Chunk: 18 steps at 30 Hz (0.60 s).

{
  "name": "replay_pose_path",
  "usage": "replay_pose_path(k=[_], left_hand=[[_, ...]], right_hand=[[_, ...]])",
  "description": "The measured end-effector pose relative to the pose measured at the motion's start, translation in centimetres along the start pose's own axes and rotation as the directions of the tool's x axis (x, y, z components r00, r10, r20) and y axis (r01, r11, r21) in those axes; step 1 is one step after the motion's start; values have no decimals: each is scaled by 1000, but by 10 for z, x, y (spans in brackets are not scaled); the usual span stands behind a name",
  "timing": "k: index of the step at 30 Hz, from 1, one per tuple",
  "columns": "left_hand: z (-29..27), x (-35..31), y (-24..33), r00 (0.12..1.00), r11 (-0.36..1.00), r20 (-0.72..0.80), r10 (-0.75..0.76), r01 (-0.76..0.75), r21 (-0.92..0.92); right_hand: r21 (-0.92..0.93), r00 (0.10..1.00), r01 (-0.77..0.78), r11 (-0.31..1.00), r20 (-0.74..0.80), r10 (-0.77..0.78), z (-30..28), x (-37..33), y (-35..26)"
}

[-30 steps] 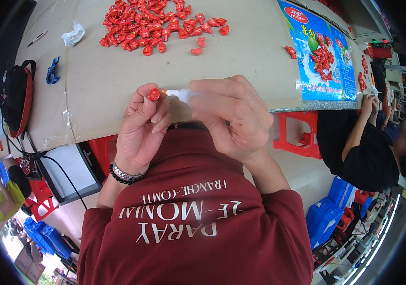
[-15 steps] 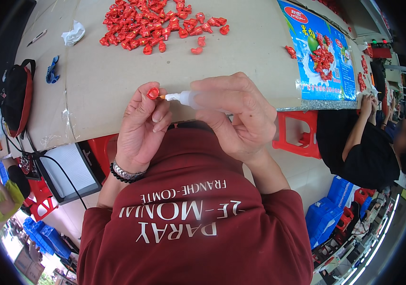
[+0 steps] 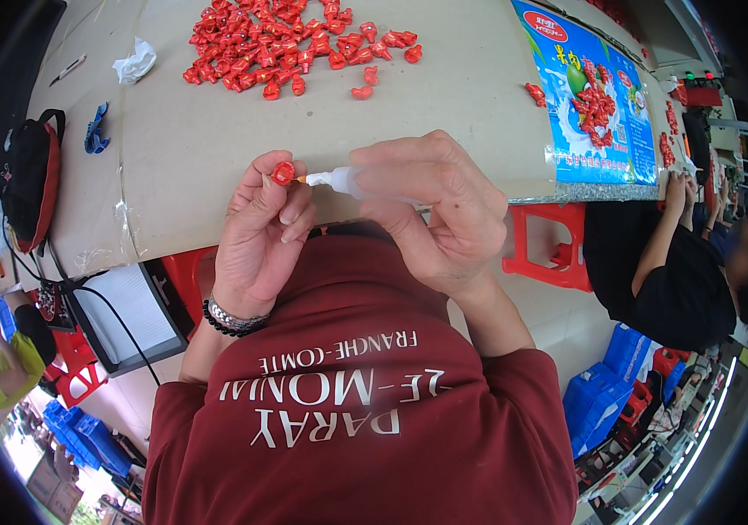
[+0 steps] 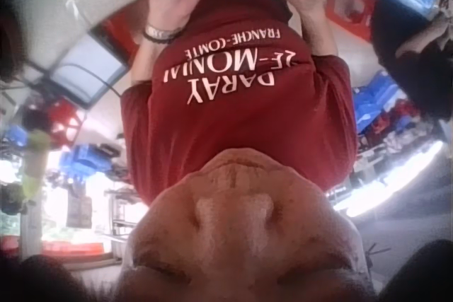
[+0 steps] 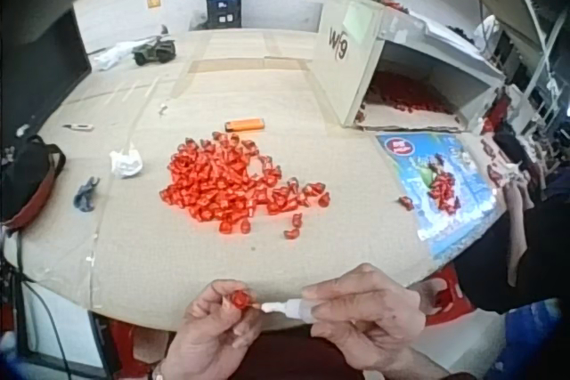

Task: The person sits at a table and repeatedly picks up small red wrapped candies. They use a small white squeeze bottle to apply a substance into the opening of each candy wrapper, then place the filled candy into a cardboard box. The process is repeated continuously throughout the video.

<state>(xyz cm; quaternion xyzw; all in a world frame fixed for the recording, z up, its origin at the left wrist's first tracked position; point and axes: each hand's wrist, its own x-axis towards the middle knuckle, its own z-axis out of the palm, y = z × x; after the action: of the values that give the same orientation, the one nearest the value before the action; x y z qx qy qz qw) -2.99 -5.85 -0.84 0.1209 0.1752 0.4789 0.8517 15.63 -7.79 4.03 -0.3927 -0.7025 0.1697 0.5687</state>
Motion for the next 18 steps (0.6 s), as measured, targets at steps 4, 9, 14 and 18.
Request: replay_pose_path(k=[4, 9, 14, 18], left_hand=[[1, 0, 0, 1000, 1000, -7, 11, -11, 12], [0, -1, 0, 999, 997, -24, 41, -40, 64], [5, -1, 1, 996, 990, -60, 60, -52, 129], [1, -1, 1, 997, 991, -25, 79, -76, 110]], right_hand=[[-4, 1000, 6, 1000, -2, -6, -1, 1, 0], [-20, 999, 40, 999, 16, -40, -4, -1, 3], [-37, 999, 35, 999, 23, -34, -4, -2, 2], [-57, 998, 49, 997, 40, -46, -5, -1, 2]])
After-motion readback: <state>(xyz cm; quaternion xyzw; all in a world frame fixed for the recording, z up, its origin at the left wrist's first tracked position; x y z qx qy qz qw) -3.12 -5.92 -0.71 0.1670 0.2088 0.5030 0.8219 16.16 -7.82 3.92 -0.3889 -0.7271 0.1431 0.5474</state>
